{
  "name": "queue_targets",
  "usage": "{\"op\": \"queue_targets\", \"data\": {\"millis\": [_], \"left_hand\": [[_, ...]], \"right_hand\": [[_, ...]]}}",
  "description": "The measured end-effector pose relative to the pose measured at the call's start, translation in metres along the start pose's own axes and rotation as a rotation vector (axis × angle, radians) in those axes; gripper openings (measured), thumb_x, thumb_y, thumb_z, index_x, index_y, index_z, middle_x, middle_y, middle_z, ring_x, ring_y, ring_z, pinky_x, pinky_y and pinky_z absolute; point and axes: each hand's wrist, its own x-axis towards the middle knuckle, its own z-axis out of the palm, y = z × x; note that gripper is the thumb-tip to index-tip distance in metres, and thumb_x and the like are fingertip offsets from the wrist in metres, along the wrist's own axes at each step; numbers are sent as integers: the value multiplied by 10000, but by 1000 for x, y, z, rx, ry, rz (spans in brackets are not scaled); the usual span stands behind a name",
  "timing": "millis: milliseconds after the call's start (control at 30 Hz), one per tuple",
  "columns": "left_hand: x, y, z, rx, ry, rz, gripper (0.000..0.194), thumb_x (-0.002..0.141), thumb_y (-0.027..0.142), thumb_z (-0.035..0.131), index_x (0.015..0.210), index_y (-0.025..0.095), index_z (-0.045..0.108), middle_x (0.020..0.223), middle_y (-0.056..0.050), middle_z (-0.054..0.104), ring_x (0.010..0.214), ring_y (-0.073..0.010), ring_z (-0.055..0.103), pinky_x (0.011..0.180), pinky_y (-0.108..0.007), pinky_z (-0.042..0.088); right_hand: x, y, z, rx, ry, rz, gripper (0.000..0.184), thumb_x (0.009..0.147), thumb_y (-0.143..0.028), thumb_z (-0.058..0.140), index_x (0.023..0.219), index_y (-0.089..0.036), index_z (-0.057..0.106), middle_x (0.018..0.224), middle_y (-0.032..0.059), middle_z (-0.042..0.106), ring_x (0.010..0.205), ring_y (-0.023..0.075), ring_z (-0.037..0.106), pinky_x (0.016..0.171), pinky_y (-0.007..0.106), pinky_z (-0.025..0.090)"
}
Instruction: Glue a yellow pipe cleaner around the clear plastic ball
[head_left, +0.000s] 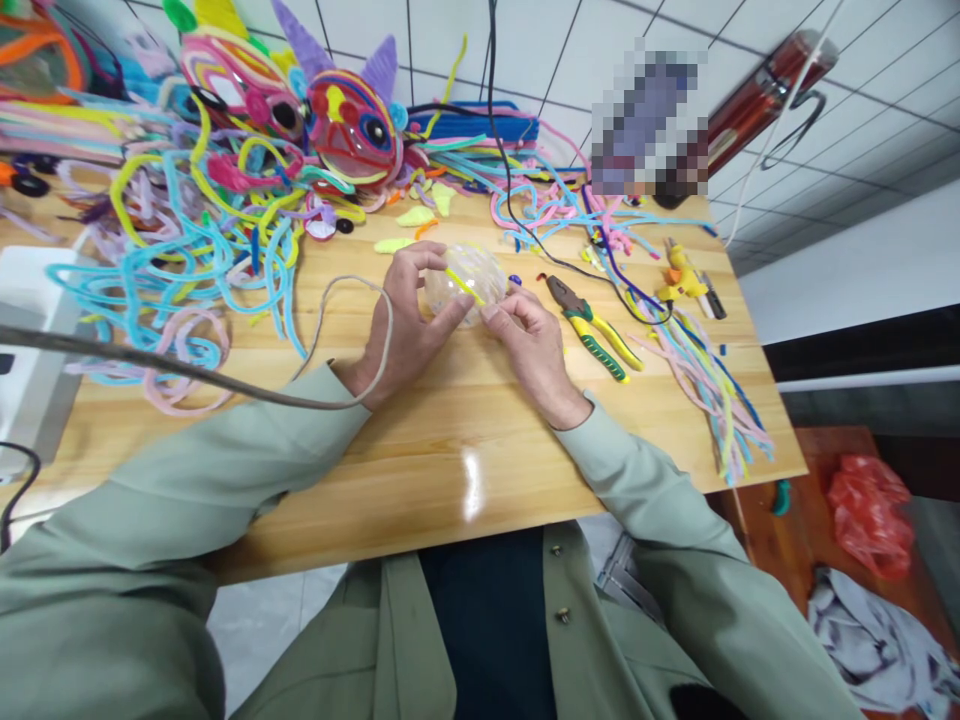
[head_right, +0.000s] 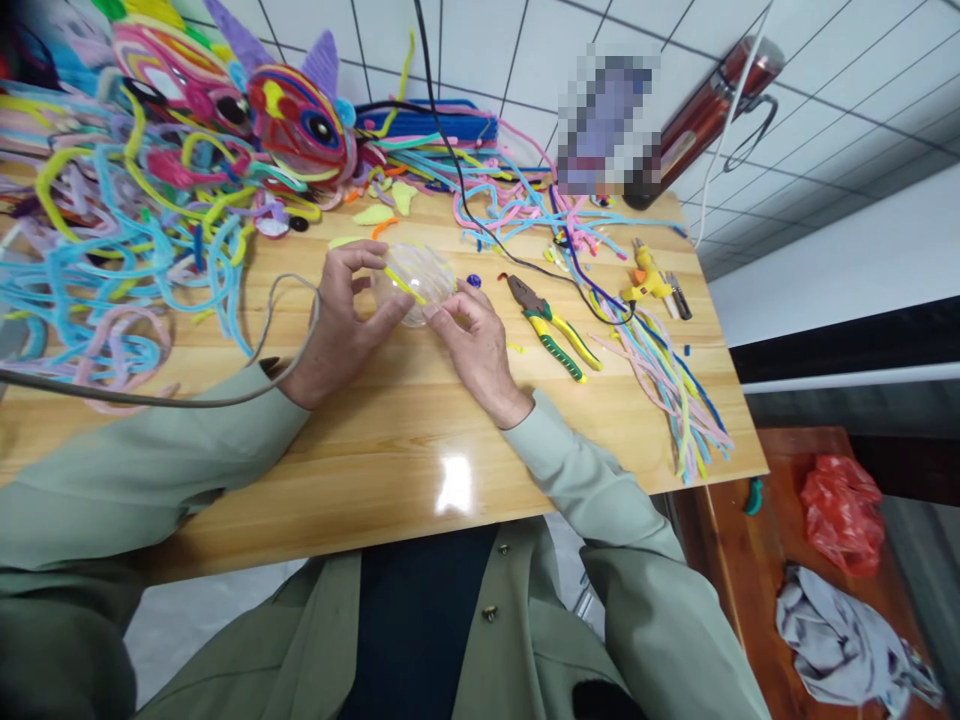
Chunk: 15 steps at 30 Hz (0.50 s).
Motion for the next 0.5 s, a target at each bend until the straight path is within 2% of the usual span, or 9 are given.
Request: {"op": "queue_targets", "data": {"millis": [167, 333, 500], "left_hand": [[0, -2, -1, -27, 5, 8, 442, 1107, 616, 815, 1395, 376, 582, 1571, -98, 697, 1505, -360, 711, 1126, -615, 686], [-2, -5, 1, -5, -1, -16, 571, 1102, 776, 760, 1415, 346, 552, 1596, -108, 693, 1523, -357, 701, 1111, -565, 690], [0, -5, 1, -28, 2, -38, 555, 1086, 750, 819, 1387, 347, 583, 1565, -97, 710, 1512, -365, 701, 1074, -566, 702]], "right_hand": [[1, -2, -2, -10, -9, -6, 292, 995, -490, 864, 797, -299, 765, 1298, 62, 851, 1414, 305, 734, 1409, 591, 490], [1, 0, -1, -23, -4, -14, 318, 978, -505, 899, 779, -296, 763, 1315, 63, 849, 1432, 312, 727, 1411, 601, 493], [1, 0, -2, -24, -8, -12, 281, 971, -465, 907, 782, -297, 783, 1350, 69, 847, 1488, 319, 712, 1422, 591, 484]]}}
